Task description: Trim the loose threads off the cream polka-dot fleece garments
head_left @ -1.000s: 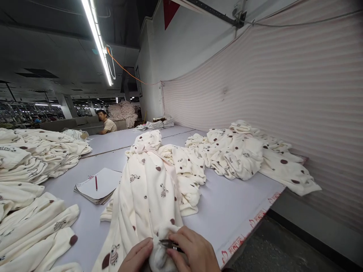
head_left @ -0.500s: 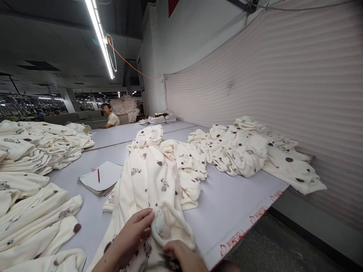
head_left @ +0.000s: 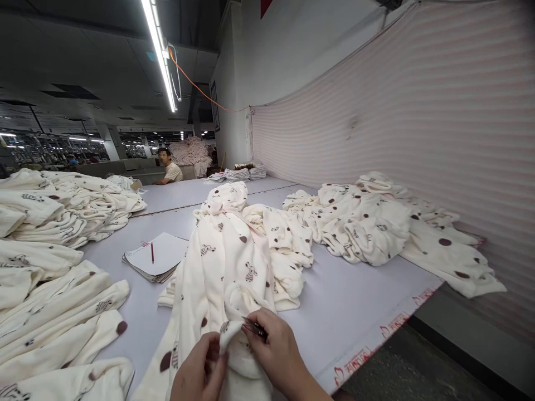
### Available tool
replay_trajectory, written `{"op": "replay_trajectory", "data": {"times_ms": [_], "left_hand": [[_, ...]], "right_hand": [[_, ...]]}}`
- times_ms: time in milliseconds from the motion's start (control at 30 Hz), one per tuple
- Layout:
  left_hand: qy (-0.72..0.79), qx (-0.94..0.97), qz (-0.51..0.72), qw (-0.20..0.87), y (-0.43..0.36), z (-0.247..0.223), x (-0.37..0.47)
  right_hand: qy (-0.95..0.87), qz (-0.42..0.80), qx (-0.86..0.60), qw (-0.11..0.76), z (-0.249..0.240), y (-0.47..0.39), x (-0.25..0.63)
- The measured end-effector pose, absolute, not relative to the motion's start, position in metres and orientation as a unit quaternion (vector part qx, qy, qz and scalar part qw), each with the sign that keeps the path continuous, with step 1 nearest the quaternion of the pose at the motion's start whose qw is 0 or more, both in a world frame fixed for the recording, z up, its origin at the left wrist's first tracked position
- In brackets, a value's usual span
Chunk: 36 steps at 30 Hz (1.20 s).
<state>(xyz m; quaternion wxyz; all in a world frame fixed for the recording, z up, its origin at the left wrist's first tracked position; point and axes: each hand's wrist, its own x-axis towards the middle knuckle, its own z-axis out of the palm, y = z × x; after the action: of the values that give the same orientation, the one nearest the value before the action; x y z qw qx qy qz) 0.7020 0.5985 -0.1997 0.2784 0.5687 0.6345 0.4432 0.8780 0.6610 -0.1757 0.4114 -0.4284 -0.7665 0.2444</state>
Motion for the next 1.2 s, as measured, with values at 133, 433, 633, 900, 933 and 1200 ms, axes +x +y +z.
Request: {"op": "replay_trajectory", "data": {"times_ms": [133, 433, 633, 900, 933, 1200], "left_hand": [[0.536, 0.475, 0.512, 0.475, 0.616, -0.195, 0.705], [0.457, 0.34, 0.569, 0.593, 0.637, -0.196, 0.719], [0.434, 0.212, 0.557, 0.675, 0.638, -0.18, 0.717], [0.429, 0.193, 0.564, 0.678, 0.644, -0.173, 0.72], [0.428, 0.199, 0.559, 0.682, 0.643, -0.172, 0.719], [0.402, 0.29, 0.523, 0.694, 0.643, -0.159, 0.712]], "right_hand": [[-0.757, 0.191, -0.419, 0.464, -0.17, 0.669, 0.874], [-0.748, 0.205, -0.456, 0.436, -0.167, 0.681, 0.864], [-0.745, 0.268, -0.483, 0.373, -0.168, 0.672, 0.893], [-0.811, 0.14, -0.429, 0.372, -0.197, 0.654, 0.898], [-0.808, 0.143, -0.428, 0.379, -0.198, 0.655, 0.896], [-0.765, 0.23, -0.43, 0.421, -0.191, 0.654, 0.894]]}}
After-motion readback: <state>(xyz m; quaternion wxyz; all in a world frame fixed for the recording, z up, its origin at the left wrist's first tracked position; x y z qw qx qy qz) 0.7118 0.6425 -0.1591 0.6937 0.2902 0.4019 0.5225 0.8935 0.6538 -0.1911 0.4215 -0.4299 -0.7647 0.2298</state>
